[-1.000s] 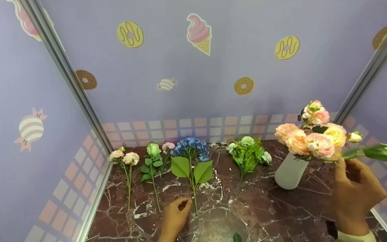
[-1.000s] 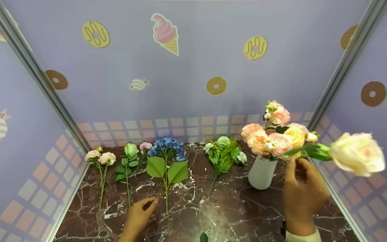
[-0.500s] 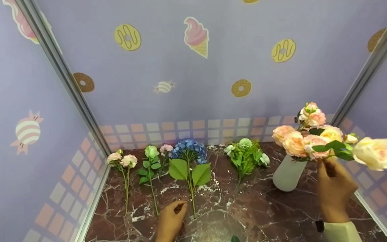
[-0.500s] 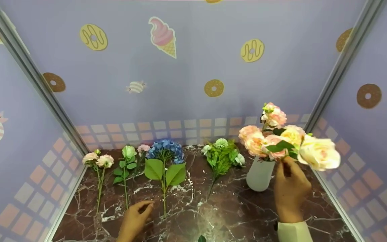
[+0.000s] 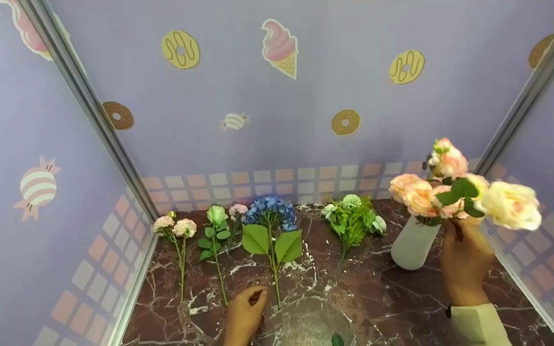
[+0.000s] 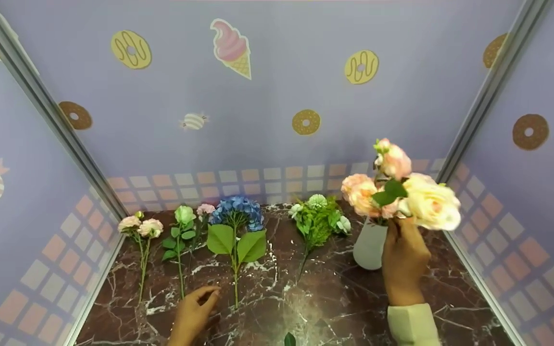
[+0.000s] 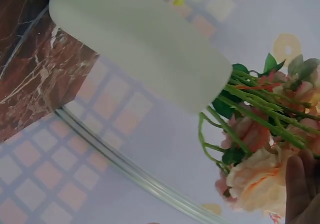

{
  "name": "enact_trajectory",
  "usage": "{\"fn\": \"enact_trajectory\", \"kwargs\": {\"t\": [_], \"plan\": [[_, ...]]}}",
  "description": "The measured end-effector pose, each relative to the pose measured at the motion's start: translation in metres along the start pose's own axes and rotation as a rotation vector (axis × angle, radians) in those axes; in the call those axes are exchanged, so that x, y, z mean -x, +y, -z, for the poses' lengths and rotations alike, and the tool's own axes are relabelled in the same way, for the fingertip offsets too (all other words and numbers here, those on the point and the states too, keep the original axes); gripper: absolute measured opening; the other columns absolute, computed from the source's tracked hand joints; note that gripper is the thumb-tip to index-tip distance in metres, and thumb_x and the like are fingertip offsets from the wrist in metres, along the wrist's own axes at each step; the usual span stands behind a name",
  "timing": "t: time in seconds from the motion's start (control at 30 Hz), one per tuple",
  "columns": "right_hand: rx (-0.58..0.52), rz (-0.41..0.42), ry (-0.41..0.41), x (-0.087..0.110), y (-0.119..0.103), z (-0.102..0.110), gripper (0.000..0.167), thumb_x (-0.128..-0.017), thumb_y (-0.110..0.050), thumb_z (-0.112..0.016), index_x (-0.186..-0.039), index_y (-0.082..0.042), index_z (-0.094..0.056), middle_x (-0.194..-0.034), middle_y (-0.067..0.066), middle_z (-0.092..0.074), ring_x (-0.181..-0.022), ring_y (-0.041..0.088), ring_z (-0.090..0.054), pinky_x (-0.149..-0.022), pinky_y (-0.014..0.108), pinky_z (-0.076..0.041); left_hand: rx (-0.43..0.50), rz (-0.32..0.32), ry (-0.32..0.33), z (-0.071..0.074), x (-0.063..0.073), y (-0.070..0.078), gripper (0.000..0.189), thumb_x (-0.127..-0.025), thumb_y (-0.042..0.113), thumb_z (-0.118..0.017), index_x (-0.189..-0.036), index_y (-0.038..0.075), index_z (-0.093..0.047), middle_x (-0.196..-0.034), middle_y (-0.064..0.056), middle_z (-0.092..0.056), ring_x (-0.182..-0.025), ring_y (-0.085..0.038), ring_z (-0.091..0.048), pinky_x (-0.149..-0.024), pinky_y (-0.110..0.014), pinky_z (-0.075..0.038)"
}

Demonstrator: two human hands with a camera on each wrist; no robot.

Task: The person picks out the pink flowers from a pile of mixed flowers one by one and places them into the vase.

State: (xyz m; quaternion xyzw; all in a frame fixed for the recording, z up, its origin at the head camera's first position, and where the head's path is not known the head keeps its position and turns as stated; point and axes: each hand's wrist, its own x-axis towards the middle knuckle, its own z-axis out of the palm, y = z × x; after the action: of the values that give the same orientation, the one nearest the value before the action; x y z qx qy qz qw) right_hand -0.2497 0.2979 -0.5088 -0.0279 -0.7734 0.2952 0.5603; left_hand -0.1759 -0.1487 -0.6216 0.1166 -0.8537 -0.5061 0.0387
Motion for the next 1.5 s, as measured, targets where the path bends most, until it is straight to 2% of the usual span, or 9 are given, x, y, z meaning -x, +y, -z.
{"fn": "enact_trajectory", "kwargs": {"t": [0.03,0.17,0.27,0.37,0.5,0.77,1.0,1.23,1.5], "plan": [[0.001,0.006,-0.005,-0.001,0.000,-0.002,0.008,-0.103,0.001,-0.081,-0.102,0.009,-0.079,-0.086,0.026,-0.077,-0.075,0.033,-0.061,-0.081,0.011,-0.034,0.002,0.002,0.007,0.000,0.000,0.001,0.021,-0.107,0.022,-0.078,-0.122,0.008,-0.085,-0.103,-0.005,-0.086,-0.073,-0.014,-0.073,-0.067,-0.031,-0.061],[0.020,0.048,-0.053,-0.002,0.000,-0.008,0.014,-0.108,-0.004,-0.076,-0.103,0.009,-0.075,-0.088,0.028,-0.072,-0.079,0.043,-0.067,-0.076,0.038,-0.051,0.030,0.021,0.012,-0.002,0.000,0.003,0.021,-0.107,0.021,-0.078,-0.121,0.008,-0.085,-0.102,-0.006,-0.085,-0.068,-0.020,-0.074,-0.062,-0.029,-0.058],[0.070,0.072,-0.081,-0.002,0.000,-0.011,0.021,-0.110,-0.010,-0.073,-0.104,0.011,-0.072,-0.090,0.032,-0.070,-0.081,0.053,-0.069,-0.072,0.062,-0.052,0.022,0.006,0.012,-0.002,-0.001,0.004,0.020,-0.106,0.021,-0.078,-0.120,0.009,-0.086,-0.100,-0.004,-0.085,-0.071,-0.016,-0.074,-0.064,-0.028,-0.059],[0.149,0.070,-0.066,-0.001,0.000,-0.014,0.028,-0.110,-0.015,-0.073,-0.101,0.010,-0.068,-0.084,0.035,-0.067,-0.075,0.060,-0.066,-0.064,0.072,-0.049,0.004,-0.009,0.019,-0.001,-0.002,0.003,0.019,-0.106,0.022,-0.079,-0.119,0.009,-0.086,-0.098,-0.003,-0.084,-0.076,-0.011,-0.071,-0.066,-0.029,-0.060],[0.189,0.072,-0.040,-0.001,0.000,-0.017,0.029,-0.109,-0.015,-0.074,-0.097,0.010,-0.064,-0.078,0.035,-0.064,-0.068,0.062,-0.064,-0.059,0.075,-0.046,-0.020,-0.013,0.046,-0.002,-0.003,0.002,0.017,-0.106,0.021,-0.079,-0.117,0.011,-0.087,-0.096,-0.001,-0.084,-0.077,-0.009,-0.068,-0.069,-0.028,-0.059],[0.161,0.110,-0.019,-0.006,0.000,-0.028,0.014,-0.111,-0.003,-0.069,-0.110,0.010,-0.067,-0.089,0.034,-0.072,-0.077,0.060,-0.070,-0.063,0.072,-0.051,-0.013,-0.038,0.121,-0.004,-0.004,0.001,0.015,-0.104,0.022,-0.082,-0.112,0.012,-0.089,-0.097,-0.001,-0.086,-0.077,-0.009,-0.068,-0.071,-0.029,-0.059],[0.194,0.089,-0.048,-0.006,0.002,-0.031,0.012,-0.105,0.012,-0.057,-0.113,0.015,-0.065,-0.092,0.038,-0.071,-0.075,0.064,-0.067,-0.063,0.075,-0.051,-0.037,-0.007,0.115,-0.004,-0.004,-0.004,0.013,-0.106,0.023,-0.079,-0.111,0.016,-0.089,-0.101,-0.001,-0.087,-0.082,-0.008,-0.071,-0.080,-0.036,-0.064],[0.183,0.055,-0.062,-0.006,0.004,-0.032,0.013,-0.107,0.009,-0.060,-0.117,0.013,-0.066,-0.095,0.038,-0.072,-0.079,0.066,-0.067,-0.066,0.077,-0.051,-0.031,-0.016,0.134,-0.005,-0.004,-0.008,0.011,-0.104,0.019,-0.080,-0.110,0.015,-0.089,-0.099,0.000,-0.086,-0.081,-0.009,-0.069,-0.077,-0.034,-0.061],[0.167,0.076,-0.063,-0.004,0.009,-0.038,0.010,-0.110,0.002,-0.064,-0.115,0.012,-0.064,-0.094,0.037,-0.071,-0.081,0.064,-0.068,-0.068,0.075,-0.053,-0.032,-0.030,0.159,-0.004,-0.005,-0.010,0.012,-0.104,0.017,-0.080,-0.109,0.014,-0.090,-0.102,-0.004,-0.088,-0.081,-0.010,-0.071,-0.076,-0.035,-0.062]]}}
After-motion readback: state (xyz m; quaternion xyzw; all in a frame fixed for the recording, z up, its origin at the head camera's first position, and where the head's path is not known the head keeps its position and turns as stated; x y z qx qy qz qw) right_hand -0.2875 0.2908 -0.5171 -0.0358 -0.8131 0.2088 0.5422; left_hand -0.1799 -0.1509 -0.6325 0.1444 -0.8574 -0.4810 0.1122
